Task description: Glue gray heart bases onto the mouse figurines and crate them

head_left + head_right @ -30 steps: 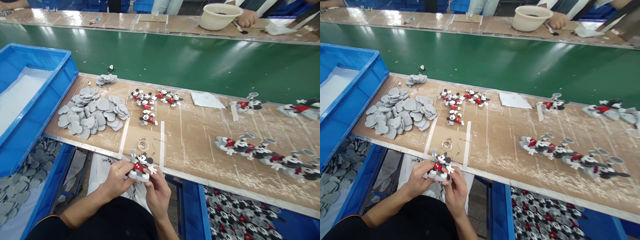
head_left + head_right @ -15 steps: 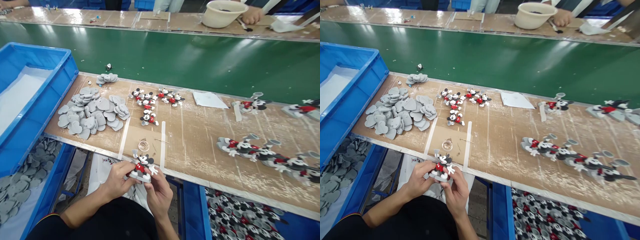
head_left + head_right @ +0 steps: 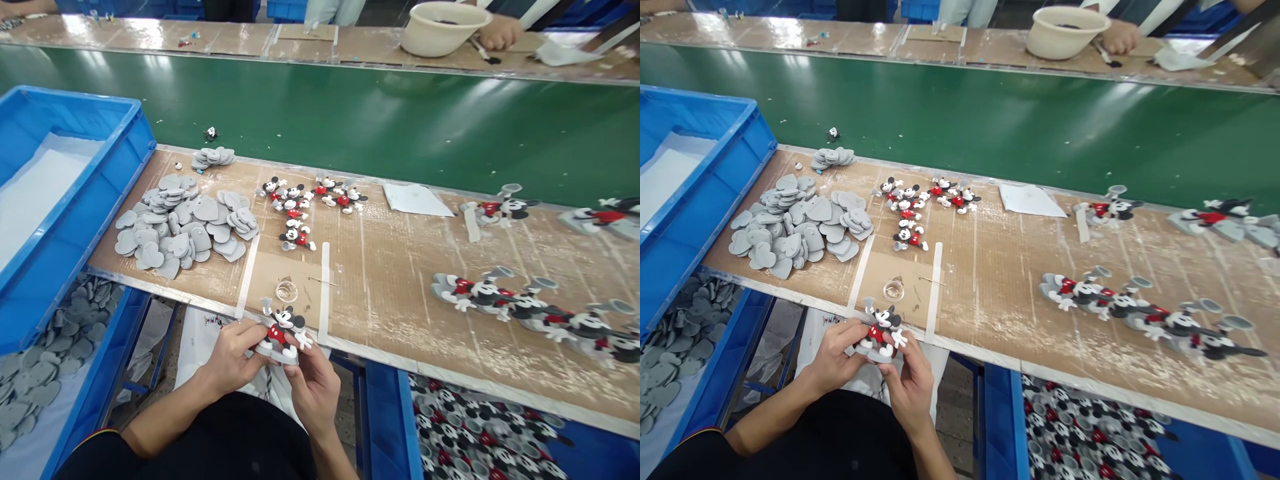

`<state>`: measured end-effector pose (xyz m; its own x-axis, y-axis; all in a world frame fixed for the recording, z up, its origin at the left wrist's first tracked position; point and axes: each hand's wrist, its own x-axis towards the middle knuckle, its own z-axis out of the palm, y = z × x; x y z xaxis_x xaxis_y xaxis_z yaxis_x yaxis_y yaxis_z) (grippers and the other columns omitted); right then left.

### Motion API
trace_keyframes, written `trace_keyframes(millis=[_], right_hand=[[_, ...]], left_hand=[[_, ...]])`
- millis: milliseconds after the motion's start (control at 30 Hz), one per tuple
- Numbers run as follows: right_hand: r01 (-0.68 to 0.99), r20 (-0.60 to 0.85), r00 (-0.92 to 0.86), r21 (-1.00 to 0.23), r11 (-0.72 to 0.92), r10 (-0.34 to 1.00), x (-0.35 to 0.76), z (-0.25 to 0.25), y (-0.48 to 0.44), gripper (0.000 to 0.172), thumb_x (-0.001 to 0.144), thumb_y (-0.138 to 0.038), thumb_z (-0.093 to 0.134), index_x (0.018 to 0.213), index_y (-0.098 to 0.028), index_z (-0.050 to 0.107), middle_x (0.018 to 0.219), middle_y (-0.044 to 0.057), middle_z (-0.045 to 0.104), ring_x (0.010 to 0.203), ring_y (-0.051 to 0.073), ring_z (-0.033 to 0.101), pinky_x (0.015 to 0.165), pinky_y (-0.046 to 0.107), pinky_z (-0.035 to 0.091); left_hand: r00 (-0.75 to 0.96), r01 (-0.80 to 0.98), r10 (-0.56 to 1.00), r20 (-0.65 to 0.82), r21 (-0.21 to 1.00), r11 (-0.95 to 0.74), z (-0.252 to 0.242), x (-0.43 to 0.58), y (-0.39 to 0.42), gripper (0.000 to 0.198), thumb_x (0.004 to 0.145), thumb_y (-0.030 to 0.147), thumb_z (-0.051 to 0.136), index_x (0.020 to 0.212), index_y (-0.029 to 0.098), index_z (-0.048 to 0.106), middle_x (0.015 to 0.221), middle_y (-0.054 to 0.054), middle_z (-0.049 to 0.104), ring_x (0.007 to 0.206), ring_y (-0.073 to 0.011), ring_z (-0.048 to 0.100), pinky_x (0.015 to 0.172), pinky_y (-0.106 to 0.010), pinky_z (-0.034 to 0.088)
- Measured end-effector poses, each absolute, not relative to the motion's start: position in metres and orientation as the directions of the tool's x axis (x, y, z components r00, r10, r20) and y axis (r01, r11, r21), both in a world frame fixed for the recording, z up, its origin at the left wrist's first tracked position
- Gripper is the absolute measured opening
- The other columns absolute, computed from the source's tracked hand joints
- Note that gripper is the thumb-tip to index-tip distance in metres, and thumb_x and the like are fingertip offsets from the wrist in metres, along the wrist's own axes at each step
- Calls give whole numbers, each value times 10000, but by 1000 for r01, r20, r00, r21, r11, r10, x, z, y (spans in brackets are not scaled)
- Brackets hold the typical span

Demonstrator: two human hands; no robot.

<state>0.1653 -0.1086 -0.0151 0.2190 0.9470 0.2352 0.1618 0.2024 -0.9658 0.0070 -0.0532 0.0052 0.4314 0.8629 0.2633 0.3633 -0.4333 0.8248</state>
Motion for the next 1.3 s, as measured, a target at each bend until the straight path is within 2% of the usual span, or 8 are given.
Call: trace_keyframes(millis=[167, 400, 533, 867, 1000, 1167, 1300], right_hand=[[180, 259, 219, -958, 222, 941, 164, -16, -110, 318, 901, -389, 669, 1180, -242, 708, 939, 78, 718, 852, 229, 678, 757, 380, 575], [325, 389, 195, -892, 315, 900, 164, -14, -112, 335, 923, -413, 630, 1204, -238, 686, 1016, 110, 750, 941, 273, 712, 778, 424, 591], [290, 374, 221, -907, 305, 901, 162, -14, -113, 287, 933, -423, 607, 1134, -240, 698, 956, 103, 747, 877, 266, 722, 734, 417, 594], [212, 357, 224, -926, 312, 907, 161, -18, -115, 274, 935, -388, 609, 1156, -255, 700, 1024, 107, 729, 911, 261, 718, 749, 415, 594], [307, 410, 234, -892, 333, 882, 162, -16, -114, 298, 921, -392, 635, 1175, -251, 701, 958, 99, 753, 892, 268, 714, 752, 432, 596], [443, 522, 221, -806, 392, 824, 165, -18, -119, 364, 922, -404, 630, 1258, -269, 673, 878, 76, 764, 766, 253, 705, 664, 416, 592], [449, 532, 236, -802, 394, 813, 165, -18, -120, 359, 930, -405, 617, 1262, -278, 668, 902, 79, 765, 813, 264, 711, 687, 425, 592]], left_hand=[[442, 321, 871, 213, 869, -376, 7, 6, -54, 255, 932, 382, 602, 819, 153, 609, 706, -28, 586, 644, -140, 518, 607, -245, 381], [469, 234, 865, 177, 920, -316, 10, 7, -55, 316, 943, 416, 568, 758, 159, 560, 658, -3, 525, 606, -121, 453, 579, -238, 350], [483, 229, 861, 159, 926, -299, 12, 8, -57, 345, 936, 413, 577, 704, 168, 508, 627, 19, 464, 584, -109, 411, 562, -236, 324], [503, 222, 848, 167, 923, -314, 11, 7, -55, 324, 940, 393, 565, 713, 171, 504, 636, 15, 474, 597, -113, 421, 572, -243, 326], [497, 204, 853, 160, 934, -294, 11, 7, -57, 286, 934, 361, 566, 728, 168, 521, 644, 14, 478, 597, -113, 420, 573, -241, 320], [527, 157, 838, 142, 953, -260, 12, 10, -59, 245, 922, 330, 560, 740, 165, 560, 640, 8, 495, 589, -115, 412, 573, -239, 318], [538, 121, 833, 129, 966, -227, 12, 12, -58, 208, 901, 296, 584, 741, 165, 553, 643, 13, 497, 579, -108, 400, 561, -234, 311]])
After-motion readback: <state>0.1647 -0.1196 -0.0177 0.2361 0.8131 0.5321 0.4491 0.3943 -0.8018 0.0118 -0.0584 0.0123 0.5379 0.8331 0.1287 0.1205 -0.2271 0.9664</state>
